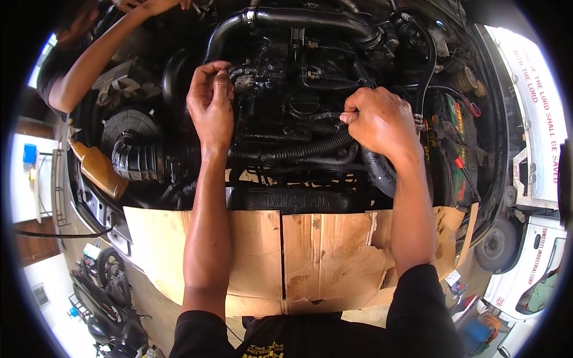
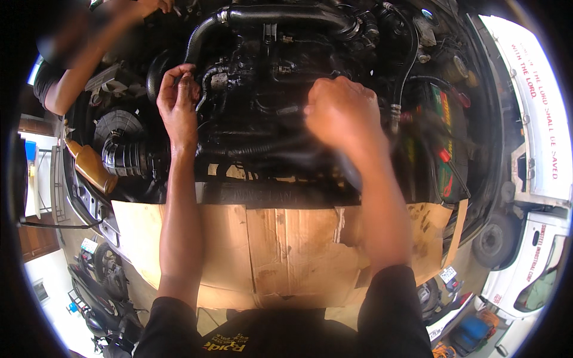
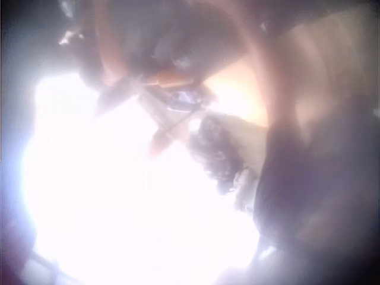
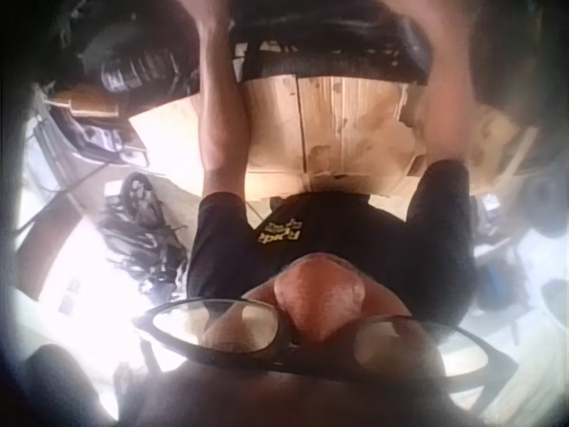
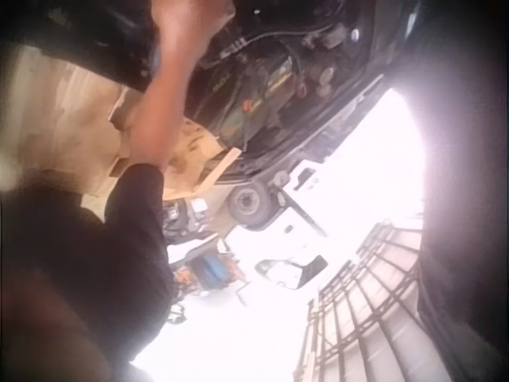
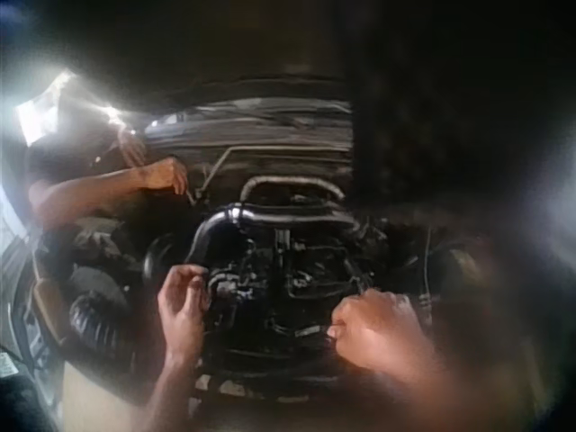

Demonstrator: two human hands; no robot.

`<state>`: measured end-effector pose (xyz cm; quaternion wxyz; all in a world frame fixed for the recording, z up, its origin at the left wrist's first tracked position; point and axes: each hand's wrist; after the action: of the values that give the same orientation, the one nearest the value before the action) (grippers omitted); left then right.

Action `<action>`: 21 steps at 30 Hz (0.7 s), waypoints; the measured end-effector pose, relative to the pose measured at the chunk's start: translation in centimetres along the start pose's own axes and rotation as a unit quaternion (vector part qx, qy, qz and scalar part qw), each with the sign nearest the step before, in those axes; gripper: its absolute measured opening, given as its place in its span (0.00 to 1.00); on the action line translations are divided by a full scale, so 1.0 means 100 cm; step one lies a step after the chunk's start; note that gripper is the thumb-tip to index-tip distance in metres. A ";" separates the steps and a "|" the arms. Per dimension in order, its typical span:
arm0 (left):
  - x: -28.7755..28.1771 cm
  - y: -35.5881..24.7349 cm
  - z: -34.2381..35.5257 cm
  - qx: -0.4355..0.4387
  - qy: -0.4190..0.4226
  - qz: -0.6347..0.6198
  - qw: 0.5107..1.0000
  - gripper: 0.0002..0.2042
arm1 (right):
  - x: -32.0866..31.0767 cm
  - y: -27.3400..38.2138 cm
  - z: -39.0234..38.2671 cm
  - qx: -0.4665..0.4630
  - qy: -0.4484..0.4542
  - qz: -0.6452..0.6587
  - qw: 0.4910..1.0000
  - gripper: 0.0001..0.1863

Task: The person works on a car engine with the hood open, using a screwdriver to adjust components and placing a cardboard sheet over the engine bay. A coworker assists nearby. The person retrieves cardboard from the floor and positions it over the engine before resuming adjustments.

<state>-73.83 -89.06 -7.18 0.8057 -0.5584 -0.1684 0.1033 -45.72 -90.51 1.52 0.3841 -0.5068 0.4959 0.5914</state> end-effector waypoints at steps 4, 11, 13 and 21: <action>-0.001 -0.002 0.000 0.001 0.009 0.005 1.000 0.06 | -0.008 0.005 -0.001 -0.030 0.144 0.088 0.985 0.11; -0.002 -0.002 0.000 0.006 0.012 0.006 1.000 0.06 | -0.001 0.030 -0.029 -0.111 0.076 0.095 0.986 0.08; -0.001 -0.001 0.000 0.007 0.005 0.002 1.000 0.06 | -0.001 0.033 -0.029 -0.122 0.097 0.099 0.983 0.07; 0.002 -0.005 -0.002 -0.019 0.044 0.073 0.996 0.07 | 0.046 0.057 -0.023 -0.089 0.043 0.081 0.992 0.06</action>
<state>-73.61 -89.37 -6.76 0.7918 -0.5886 -0.0934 0.1340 -51.58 -94.21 -1.83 0.2664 -0.5221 0.4965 0.6402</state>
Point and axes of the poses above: each hand's wrist, its own z-axis towards the middle knuckle, its own x-axis out of the palm, y = z × x
